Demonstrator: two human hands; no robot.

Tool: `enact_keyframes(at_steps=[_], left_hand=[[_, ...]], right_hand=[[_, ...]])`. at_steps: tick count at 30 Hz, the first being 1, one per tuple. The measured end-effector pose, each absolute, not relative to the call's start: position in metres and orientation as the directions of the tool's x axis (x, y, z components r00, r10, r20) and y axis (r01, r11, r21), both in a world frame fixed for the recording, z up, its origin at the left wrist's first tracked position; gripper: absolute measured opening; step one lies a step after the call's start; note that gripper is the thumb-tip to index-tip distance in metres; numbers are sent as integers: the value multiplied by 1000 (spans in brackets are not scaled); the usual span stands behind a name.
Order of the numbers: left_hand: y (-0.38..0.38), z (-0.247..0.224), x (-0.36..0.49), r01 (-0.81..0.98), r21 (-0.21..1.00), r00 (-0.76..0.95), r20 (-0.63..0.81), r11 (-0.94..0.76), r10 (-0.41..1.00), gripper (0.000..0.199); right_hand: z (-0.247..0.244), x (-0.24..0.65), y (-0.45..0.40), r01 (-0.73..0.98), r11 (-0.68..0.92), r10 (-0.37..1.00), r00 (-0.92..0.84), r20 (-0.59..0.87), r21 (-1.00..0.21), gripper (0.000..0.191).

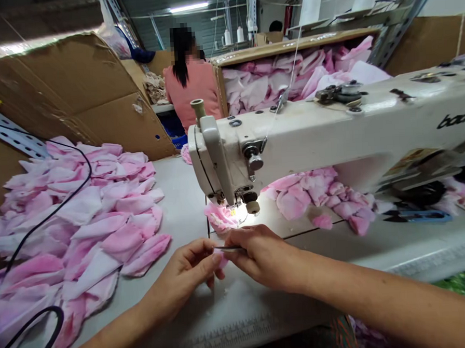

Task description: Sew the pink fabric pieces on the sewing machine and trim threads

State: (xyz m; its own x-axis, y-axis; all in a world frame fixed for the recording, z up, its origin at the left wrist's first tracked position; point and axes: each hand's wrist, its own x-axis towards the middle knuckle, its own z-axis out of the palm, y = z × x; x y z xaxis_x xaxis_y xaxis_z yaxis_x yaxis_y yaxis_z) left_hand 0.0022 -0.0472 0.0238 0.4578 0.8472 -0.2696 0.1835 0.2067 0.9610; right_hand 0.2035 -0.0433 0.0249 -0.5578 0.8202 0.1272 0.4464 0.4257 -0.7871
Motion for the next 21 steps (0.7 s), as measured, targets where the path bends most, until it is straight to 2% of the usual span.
enact_keyframes(at_steps=[3, 6, 11, 12, 15, 18, 21], left_hand=[[-48, 29, 0, 362, 932, 485, -197, 10, 852, 23], [-52, 32, 1, 485, 860, 558, -162, -161, 814, 14], [-60, 27, 9, 543, 796, 551, -97, -268, 829, 13], [-61, 25, 10, 535, 805, 532, -83, -258, 843, 13], [-58, 21, 13, 443, 894, 438, -149, -68, 886, 13], [-52, 22, 12, 256, 934, 342, -327, 247, 881, 24], [-48, 22, 9, 76, 906, 317, -417, 416, 852, 32]], right_hand=[[24, 205, -45, 484, 479, 784, -611, 108, -733, 11], [26, 205, -51, 539, 475, 768, -640, 28, -696, 13], [23, 200, -58, 584, 390, 823, -568, -15, -712, 6], [22, 200, -57, 576, 373, 829, -559, -18, -727, 10], [23, 206, -52, 540, 320, 848, -530, -19, -778, 24], [30, 219, -51, 542, 278, 886, -465, -7, -793, 19], [36, 230, -56, 531, 296, 869, -495, -8, -794, 17]])
